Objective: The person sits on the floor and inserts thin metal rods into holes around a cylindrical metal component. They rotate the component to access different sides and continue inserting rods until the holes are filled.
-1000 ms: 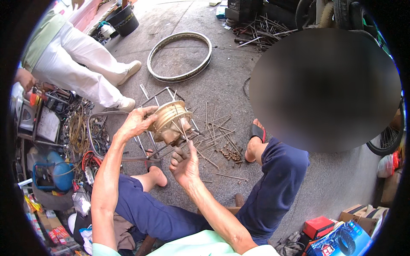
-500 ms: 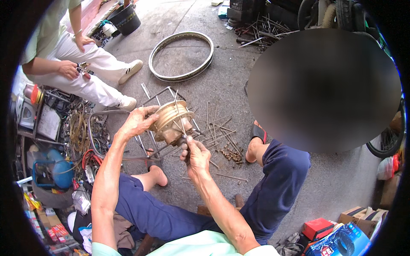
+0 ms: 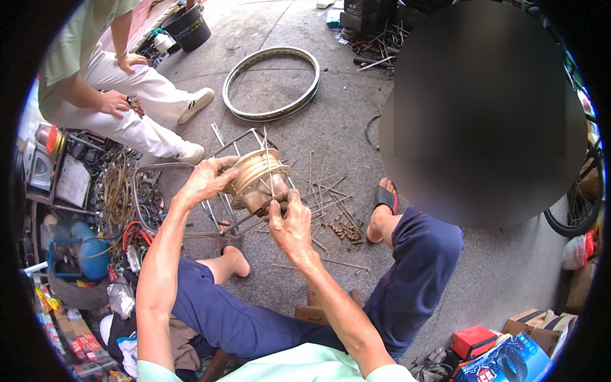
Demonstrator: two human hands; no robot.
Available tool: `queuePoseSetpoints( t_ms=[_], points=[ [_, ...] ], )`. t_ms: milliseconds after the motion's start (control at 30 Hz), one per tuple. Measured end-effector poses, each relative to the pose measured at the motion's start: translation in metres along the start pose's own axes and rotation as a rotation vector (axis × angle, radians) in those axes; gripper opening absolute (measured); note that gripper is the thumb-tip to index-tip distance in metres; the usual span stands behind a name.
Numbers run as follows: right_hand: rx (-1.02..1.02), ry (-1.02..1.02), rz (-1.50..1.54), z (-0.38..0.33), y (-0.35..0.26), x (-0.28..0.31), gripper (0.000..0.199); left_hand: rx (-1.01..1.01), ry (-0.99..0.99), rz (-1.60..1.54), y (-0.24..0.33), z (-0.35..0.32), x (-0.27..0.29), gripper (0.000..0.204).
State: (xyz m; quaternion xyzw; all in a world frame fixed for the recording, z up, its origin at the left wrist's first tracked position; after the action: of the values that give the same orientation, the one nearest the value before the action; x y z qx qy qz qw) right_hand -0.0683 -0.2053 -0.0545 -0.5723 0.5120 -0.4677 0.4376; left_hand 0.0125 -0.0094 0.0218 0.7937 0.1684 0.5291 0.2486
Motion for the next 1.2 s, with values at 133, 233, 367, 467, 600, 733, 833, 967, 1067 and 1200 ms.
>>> queuePoseSetpoints(
  t_ms=[133, 233, 367, 467, 600, 733, 833, 967, 1067, 1200],
  points=[
    [-0.294, -0.246, 0.689, 0.014, 0.010, 0.018, 0.019, -0.034, -0.003, -0.015, -0.011, 0.003, -0.001, 0.044],
    [-0.303, -0.146, 0.701, 0.013, 0.016, 0.012, 0.021, -0.016, -0.020, -0.047, -0.009, 0.004, -0.003, 0.045],
    [-0.248, -0.048, 0.313, 0.014, 0.014, 0.012, 0.021, -0.023, -0.030, -0.050, -0.008, 0.003, -0.002, 0.046],
    [-0.201, -0.023, 0.205, 0.018, 0.019, 0.015, 0.025, -0.036, -0.022, -0.018, -0.009, 0.003, -0.001, 0.046],
    [-0.182, 0.029, 0.150, 0.031, 0.027, 0.013, 0.031, -0.028, -0.020, -0.034, -0.013, 0.005, -0.003, 0.046],
    [-0.102, 0.079, -0.049, 0.028, 0.014, 0.017, 0.030, -0.027, -0.026, -0.046, -0.007, 0.006, -0.003, 0.047],
    [0.031, 0.122, -0.106, 0.023, 0.003, 0.015, 0.028, -0.010, -0.037, -0.048, -0.009, 0.006, -0.002, 0.047],
    [0.246, 0.201, -0.158, 0.027, -0.003, 0.002, 0.023, -0.012, -0.028, -0.048, -0.011, 0.006, -0.004, 0.046],
    [0.352, 0.233, -0.226, 0.030, -0.005, -0.001, 0.023, -0.015, -0.040, -0.062, -0.014, 0.008, -0.004, 0.046],
    [0.274, 0.109, -0.204, 0.033, -0.005, 0.009, 0.020, -0.033, -0.037, -0.027, -0.011, 0.007, -0.004, 0.046]
  ],
)
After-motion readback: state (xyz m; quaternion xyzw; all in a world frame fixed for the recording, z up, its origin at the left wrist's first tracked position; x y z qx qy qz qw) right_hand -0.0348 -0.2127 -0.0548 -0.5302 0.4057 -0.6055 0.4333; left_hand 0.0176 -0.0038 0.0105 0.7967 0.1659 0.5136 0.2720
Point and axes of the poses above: each hand's wrist, its own z-axis towards the middle knuckle, its own x-axis out of the back of the hand, y = z × x, the point moved 2 cm from there along z, towards the middle knuckle, and after that the axes turned 2 degrees about -y, right-handed, at the moved point
